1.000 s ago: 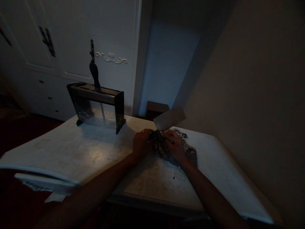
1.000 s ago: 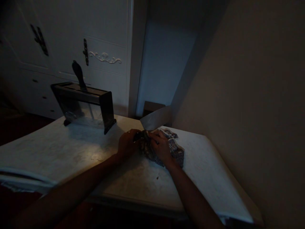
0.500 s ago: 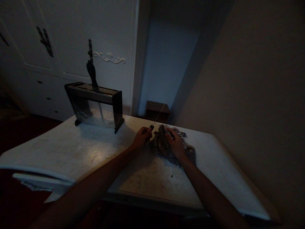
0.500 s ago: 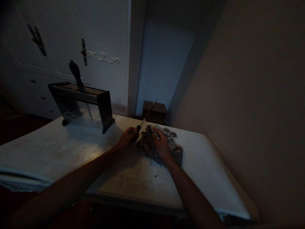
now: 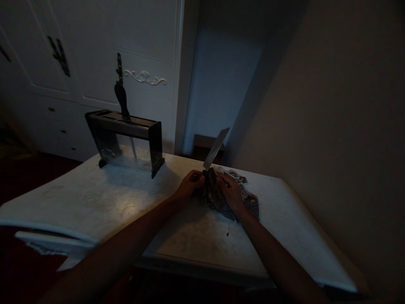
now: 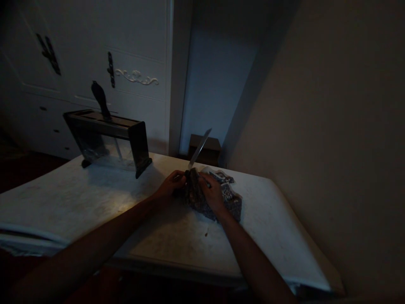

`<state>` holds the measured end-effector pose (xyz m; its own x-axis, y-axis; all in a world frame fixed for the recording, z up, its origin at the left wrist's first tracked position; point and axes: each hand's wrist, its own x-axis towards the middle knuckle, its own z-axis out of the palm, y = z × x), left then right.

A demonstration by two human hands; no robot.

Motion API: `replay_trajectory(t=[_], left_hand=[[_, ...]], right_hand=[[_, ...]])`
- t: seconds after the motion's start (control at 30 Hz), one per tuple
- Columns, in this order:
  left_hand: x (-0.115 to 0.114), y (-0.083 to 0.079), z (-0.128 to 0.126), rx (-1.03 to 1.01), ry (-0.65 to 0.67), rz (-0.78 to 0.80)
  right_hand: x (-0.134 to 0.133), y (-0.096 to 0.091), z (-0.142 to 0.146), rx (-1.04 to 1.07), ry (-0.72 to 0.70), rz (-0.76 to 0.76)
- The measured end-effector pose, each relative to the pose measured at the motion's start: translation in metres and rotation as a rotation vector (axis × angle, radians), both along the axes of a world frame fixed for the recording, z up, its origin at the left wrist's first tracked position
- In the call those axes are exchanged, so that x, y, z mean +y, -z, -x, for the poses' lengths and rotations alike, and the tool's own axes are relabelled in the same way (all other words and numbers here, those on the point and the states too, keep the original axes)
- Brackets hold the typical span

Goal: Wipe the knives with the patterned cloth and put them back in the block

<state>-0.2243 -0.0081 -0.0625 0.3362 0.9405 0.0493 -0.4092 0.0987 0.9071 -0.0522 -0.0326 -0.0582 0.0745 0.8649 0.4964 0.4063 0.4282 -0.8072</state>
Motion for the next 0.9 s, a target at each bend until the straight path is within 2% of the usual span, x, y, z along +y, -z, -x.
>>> replay_trajectory(t=[0.1, 0.23, 0.4, 0.5, 0.63, 0.9], left_hand=[[0.000, 0.004, 0.000, 0.065, -0.011, -0.097], [0.004, 0.010, 0.000, 0.157, -0.063, -0.239], [0.001, 0.007, -0.004, 0.194, -0.110, -0.283], [-0.003, 0.003, -0.007, 0.130, -0.109, -0.246], [-0.007, 0.005, -0.010, 0.013, -0.049, -0.106], [-0.017, 0.000, -0.022, -0.211, 0.031, 0.100]], right_hand=[[-0.002, -0.001, 0.003, 0.039, -0.024, 0.067], [-0.006, -0.005, 0.007, 0.055, -0.089, 0.085], [-0.010, -0.009, 0.015, 0.049, -0.222, 0.147], [-0.011, -0.006, 0.016, 0.056, -0.277, 0.147], [-0.009, 0.000, 0.018, 0.059, -0.321, 0.139], [-0.005, 0.002, 0.025, 0.203, -0.150, 0.161]])
